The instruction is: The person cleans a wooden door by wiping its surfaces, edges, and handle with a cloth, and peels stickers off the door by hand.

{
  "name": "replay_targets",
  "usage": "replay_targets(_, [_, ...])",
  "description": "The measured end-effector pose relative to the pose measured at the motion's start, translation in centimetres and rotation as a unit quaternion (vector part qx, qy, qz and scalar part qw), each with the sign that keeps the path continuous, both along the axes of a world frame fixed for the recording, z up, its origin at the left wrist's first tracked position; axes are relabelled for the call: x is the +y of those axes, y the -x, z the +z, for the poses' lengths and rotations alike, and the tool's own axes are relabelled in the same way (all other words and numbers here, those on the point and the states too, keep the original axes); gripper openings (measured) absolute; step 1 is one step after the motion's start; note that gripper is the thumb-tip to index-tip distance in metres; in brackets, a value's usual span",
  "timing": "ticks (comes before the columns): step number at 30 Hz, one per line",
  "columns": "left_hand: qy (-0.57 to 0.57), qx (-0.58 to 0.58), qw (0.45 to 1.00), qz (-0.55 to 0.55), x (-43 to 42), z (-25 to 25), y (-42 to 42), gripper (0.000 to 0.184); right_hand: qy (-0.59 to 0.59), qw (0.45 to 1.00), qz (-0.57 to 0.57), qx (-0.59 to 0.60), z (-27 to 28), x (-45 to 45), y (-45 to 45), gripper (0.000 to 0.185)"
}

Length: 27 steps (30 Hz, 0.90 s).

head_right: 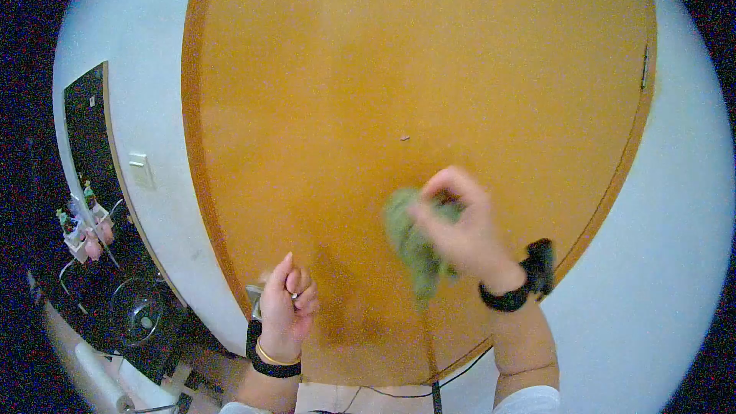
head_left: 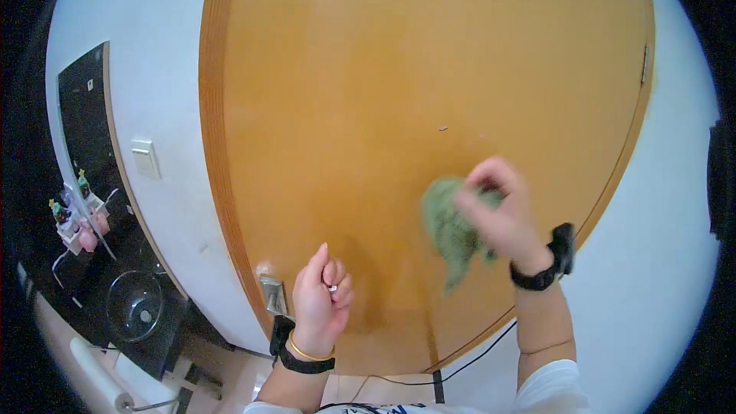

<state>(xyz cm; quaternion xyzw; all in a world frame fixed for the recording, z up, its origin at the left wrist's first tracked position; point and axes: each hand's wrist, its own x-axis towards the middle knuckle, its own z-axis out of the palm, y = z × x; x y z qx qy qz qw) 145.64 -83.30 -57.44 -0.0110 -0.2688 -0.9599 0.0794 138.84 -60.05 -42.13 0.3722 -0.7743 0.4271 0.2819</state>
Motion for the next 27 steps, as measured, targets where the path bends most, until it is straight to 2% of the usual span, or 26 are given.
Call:
replay_targets(2, [0.003,-0.005,1.0,-0.001,0.5,-0.4,0.5,0.05,0.075,0.974,-0.145,0.154,2.7,2.3,1.9,0.014])
replay_targets(3, [0.008,-0.004,1.0,-0.002,0.7,-0.6,0.7,0.05,0.098,0.948,-0.18,0.244,3.9,3.1,3.1,0.014])
replay_targets(5, [0.016,-0.002,1.0,-0.004,1.2,-1.1,1.1,0.051,0.139,0.866,-0.242,0.416,5.0,4.2,5.9,0.015])
replay_targets(8, [0.005,-0.011,1.0,-0.001,1.8,-1.2,1.2,0.052,0.12,0.819,-0.341,0.446,3.6,4.0,9.2,0.036])
replay_targets(10, [0.004,-0.018,1.0,0.01,1.7,-1.4,1.5,0.05,0.057,0.782,-0.385,0.486,0.9,0.8,8.1,0.058])
replay_targets(12, [0.012,-0.018,1.0,0.02,2.0,-1.1,1.7,0.049,0.03,0.83,-0.351,0.433,-2.0,-1.9,5.9,0.069])
replay_targets(14, [0.032,-0.013,0.999,0.029,2.5,-0.6,1.8,0.05,-0.071,0.846,-0.295,0.438,-5.7,-2.1,6.3,0.06])
replay_targets(17, [0.052,-0.004,0.998,0.024,2.9,0.0,2.1,0.05,-0.198,0.848,-0.161,0.464,-6.8,-0.7,6.4,0.05])
replay_targets(18, [0.056,0.002,0.998,0.028,2.8,0.1,2.1,0.05,-0.181,0.841,-0.17,0.48,-5.3,0.0,6.5,0.039])
replay_targets(20, [0.061,0.01,0.997,0.037,2.6,0.0,1.7,0.049,-0.105,0.823,-0.226,0.51,-0.9,2.2,9.1,0.034])
replay_targets(22, [0.067,0.007,0.995,0.072,2.3,-0.1,1.9,0.049,0.035,0.815,-0.361,0.452,3.6,3.4,9.1,0.035])
replay_targets(25, [0.071,-0.013,0.993,0.089,1.7,-0.3,2.1,0.048,0.048,0.768,-0.441,0.462,3.7,1.4,8.8,0.035])
replay_targets(27, [0.066,-0.018,0.994,0.091,1.2,-0.8,2.3,0.047,-0.039,0.82,-0.336,0.462,-0.1,-1.3,8.1,0.036])
